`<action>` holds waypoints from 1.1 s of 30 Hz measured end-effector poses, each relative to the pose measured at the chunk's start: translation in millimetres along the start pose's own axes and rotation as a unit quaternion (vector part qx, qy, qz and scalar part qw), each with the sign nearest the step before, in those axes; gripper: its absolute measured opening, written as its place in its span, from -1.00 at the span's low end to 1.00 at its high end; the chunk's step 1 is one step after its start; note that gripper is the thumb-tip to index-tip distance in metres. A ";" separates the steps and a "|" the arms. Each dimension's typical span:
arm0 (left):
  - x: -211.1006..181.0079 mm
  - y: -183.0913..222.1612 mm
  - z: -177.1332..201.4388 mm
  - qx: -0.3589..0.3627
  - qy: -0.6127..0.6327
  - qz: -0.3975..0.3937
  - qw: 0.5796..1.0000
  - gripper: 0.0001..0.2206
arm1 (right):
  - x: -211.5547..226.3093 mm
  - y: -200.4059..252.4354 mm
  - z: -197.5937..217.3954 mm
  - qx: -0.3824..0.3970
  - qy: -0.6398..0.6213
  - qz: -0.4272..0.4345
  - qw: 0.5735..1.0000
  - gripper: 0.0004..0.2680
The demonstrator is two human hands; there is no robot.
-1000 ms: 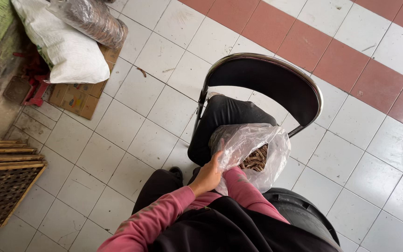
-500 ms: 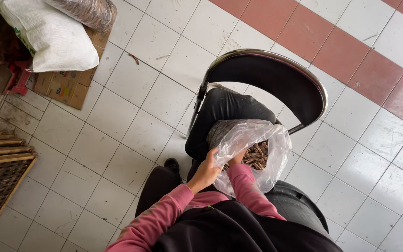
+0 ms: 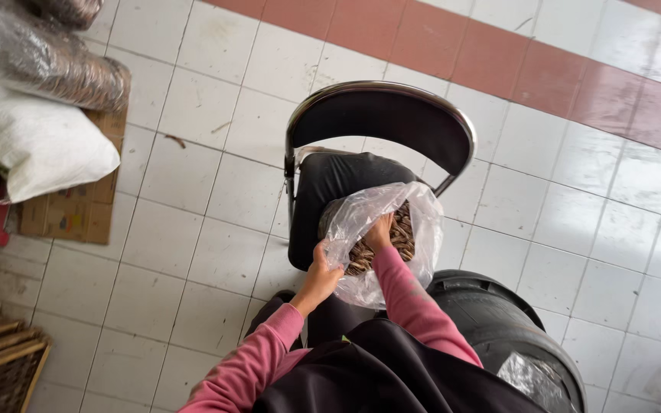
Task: The person takes dried mushroom slices from a plastic bag and arranges them in neat rows on a woven bamboo tray.
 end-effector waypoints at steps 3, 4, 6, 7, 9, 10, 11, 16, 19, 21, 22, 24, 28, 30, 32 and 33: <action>21.7 8.0 -8.0 0.004 0.033 0.025 0.999 -0.18 | 15.2 53.0 46.1 -0.143 -0.181 -0.077 0.970 -0.65; 25.4 9.6 -8.2 -0.005 0.058 0.010 0.998 -0.12 | 23.0 77.2 60.8 -0.142 -0.229 -0.118 0.956 -0.64; 25.6 5.1 -6.4 -0.033 0.026 -0.033 0.999 -0.02 | 43.9 124.2 91.5 -0.134 -0.326 -0.189 0.916 -0.64; 24.9 8.8 -4.8 -0.054 -0.030 -0.059 0.996 0.04 | 54.6 150.1 108.2 -0.124 -0.373 -0.222 0.892 -0.64; 21.7 19.4 5.2 -0.063 -0.088 -0.081 0.991 0.12 | 80.5 207.0 144.4 -0.114 -0.292 -0.244 0.918 -0.64; 17.5 26.5 6.7 -0.094 -0.096 -0.080 0.988 0.12 | 91.5 236.9 165.0 -0.143 -0.282 -0.246 0.916 -0.65; 11.6 34.7 8.7 -0.122 -0.107 -0.080 0.984 0.12 | 104.5 268.7 180.9 -0.174 -0.274 -0.251 0.912 -0.65; -24.8 131.4 -2.1 -0.012 -0.259 -0.397 0.880 0.03 | 152.6 456.2 233.5 -0.359 -0.146 -0.358 0.849 -0.66; -18.7 200.4 -23.8 0.130 -0.300 -0.508 0.797 -0.04 | 193.0 584.9 222.3 -0.480 -0.090 -0.451 0.747 -0.68; -10.9 244.8 -41.4 0.241 -0.315 -0.513 0.761 -0.11 | 235.0 655.1 207.1 -0.558 -0.064 -0.494 0.664 -0.70; -6.3 270.5 -48.9 0.317 -0.273 -0.526 0.741 -0.24 | 260.3 684.8 195.4 -0.585 -0.035 -0.533 0.610 -0.72; 8.8 320.3 -61.3 0.439 -0.230 -0.511 0.702 -0.46 | 305.7 729.0 173.5 -0.619 0.002 -0.587 0.522 -0.79; 32.8 412.5 -70.8 0.593 -0.213 -0.479 0.612 -0.59 | 356.0 775.8 157.7 -0.659 -0.010 -0.604 0.449 -0.86; 40.1 447.3 -72.7 0.635 -0.238 -0.480 0.557 -0.60 | 364.9 794.3 167.2 -0.676 0.013 -0.595 0.435 -0.87; 42.8 475.7 -83.7 0.654 -0.248 -0.481 0.529 -0.61 | 365.9 805.9 183.5 -0.696 0.027 -0.574 0.430 -0.88; 46.5 489.3 -88.5 0.661 -0.252 -0.481 0.518 -0.61 | 363.3 814.0 195.4 -0.709 0.031 -0.556 0.433 -0.88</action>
Point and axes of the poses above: each hand's wrist, its own y-axis away from the middle knuckle, its own z-axis out of the back of the hand, x = y × z, the point moved 4 cm from there along -y, towards the middle knuckle, and after that the axes turned 6 degrees about -x, right-handed, at the moved point
